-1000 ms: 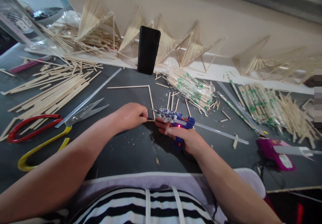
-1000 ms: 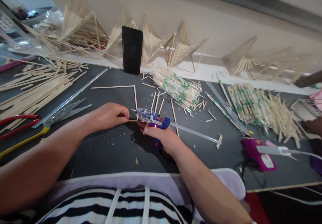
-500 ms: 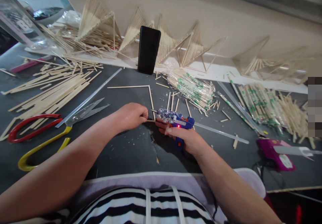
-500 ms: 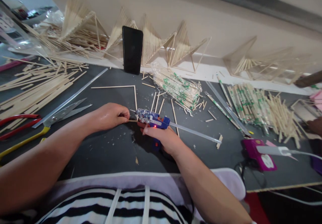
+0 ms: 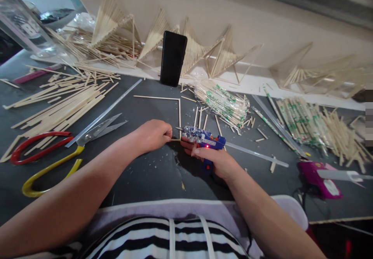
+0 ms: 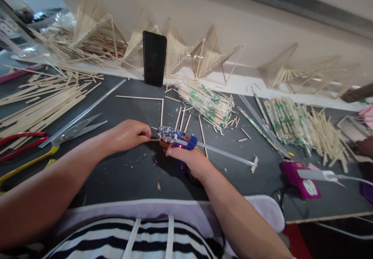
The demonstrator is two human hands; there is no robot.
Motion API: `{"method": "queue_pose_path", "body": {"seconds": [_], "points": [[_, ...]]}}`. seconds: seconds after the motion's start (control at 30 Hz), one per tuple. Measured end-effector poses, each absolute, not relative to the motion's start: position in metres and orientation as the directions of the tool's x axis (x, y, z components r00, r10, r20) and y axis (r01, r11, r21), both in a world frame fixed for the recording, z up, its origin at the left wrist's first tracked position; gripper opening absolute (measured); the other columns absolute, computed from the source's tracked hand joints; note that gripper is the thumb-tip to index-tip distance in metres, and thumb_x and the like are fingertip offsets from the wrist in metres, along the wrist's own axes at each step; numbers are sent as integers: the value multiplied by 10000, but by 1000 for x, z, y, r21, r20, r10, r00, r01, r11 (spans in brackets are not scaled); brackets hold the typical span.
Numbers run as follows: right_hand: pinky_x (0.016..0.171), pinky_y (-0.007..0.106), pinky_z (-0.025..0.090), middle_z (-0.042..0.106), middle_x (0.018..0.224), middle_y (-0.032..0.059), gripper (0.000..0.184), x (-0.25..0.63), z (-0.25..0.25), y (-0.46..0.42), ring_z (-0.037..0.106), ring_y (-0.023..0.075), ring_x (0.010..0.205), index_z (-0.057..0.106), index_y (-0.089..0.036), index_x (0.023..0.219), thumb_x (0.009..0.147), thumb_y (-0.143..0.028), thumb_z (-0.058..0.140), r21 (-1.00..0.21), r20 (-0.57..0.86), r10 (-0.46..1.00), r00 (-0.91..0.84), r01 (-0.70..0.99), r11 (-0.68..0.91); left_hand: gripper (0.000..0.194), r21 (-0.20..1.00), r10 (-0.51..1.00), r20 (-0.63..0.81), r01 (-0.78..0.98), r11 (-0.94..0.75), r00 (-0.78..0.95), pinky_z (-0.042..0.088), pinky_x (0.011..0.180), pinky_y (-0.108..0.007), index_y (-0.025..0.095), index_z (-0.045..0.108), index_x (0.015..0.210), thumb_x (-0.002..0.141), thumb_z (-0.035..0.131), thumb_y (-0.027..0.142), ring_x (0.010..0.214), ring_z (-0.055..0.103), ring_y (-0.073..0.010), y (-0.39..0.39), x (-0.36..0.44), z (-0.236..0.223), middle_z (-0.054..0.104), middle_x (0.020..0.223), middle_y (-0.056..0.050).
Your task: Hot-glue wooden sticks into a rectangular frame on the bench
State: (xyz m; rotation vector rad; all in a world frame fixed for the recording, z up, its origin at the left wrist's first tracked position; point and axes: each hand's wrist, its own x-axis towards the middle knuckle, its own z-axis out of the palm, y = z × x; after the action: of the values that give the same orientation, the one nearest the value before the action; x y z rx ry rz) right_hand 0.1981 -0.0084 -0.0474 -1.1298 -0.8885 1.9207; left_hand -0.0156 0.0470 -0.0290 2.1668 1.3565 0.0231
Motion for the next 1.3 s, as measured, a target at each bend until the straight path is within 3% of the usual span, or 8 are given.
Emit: {"method": "queue_pose_path", "body": {"seconds": [0.2, 0.4, 0.6, 0.9, 1.07, 1.3], "points": [[998, 462, 420, 693, 1101, 76, 284, 200, -48, -7, 575, 317, 1134, 737, -184, 859, 581, -237, 752, -833, -406, 841, -356, -235, -501, 174, 449, 827, -272, 825, -344, 493, 351, 613, -243, 189, 667, 721, 755, 497, 208, 687, 578, -147, 46, -15, -26, 671, 741, -19], [1017, 460, 401, 694, 1091, 72, 179, 204, -46, -4, 559, 309, 1158, 732, -183, 790, 618, -228, 743, -829, -390, 821, -418, -228, -510, 205, 379, 815, -248, 826, -416, 524, 376, 663, -254, 194, 667, 753, 792, 467, 225, 755, 599, -167, 45, -15, -24, 676, 792, -31], [1001, 434, 417, 718, 893, 50, 53, 205, -47, -4, 564, 293, 1148, 696, -178, 683, 656, -218, 719, -849, -361, 831, -423, -220, -481, 218, 339, 805, -203, 811, -477, 558, 372, 664, -264, 210, 659, 786, 812, 444, 235, 792, 597, -178, 44, -17, -26, 659, 858, -31], [982, 411, 431, 687, 1093, 57, 121, 205, -47, -4, 557, 292, 1157, 705, -183, 737, 636, -246, 727, -826, -401, 824, -401, -230, -514, 168, 394, 807, -188, 795, -461, 561, 356, 627, -244, 205, 651, 744, 773, 485, 207, 692, 557, -136, 47, -19, -30, 625, 807, -9], [977, 407, 435, 705, 1020, 60, 69, 205, -46, -4, 537, 294, 1183, 695, -181, 681, 665, -246, 712, -827, -397, 822, -409, -230, -514, 133, 424, 808, -198, 792, -440, 555, 351, 617, -238, 211, 652, 764, 757, 519, 213, 677, 547, -127, 47, -19, -30, 620, 802, 1], [972, 418, 435, 674, 1135, 62, 106, 205, -42, -5, 555, 303, 1164, 701, -185, 710, 636, -254, 734, -799, -426, 811, -400, -255, -545, 128, 432, 801, -198, 784, -446, 565, 344, 601, -238, 210, 654, 765, 755, 527, 210, 663, 540, -125, 48, -20, -31, 620, 796, 4]]}}
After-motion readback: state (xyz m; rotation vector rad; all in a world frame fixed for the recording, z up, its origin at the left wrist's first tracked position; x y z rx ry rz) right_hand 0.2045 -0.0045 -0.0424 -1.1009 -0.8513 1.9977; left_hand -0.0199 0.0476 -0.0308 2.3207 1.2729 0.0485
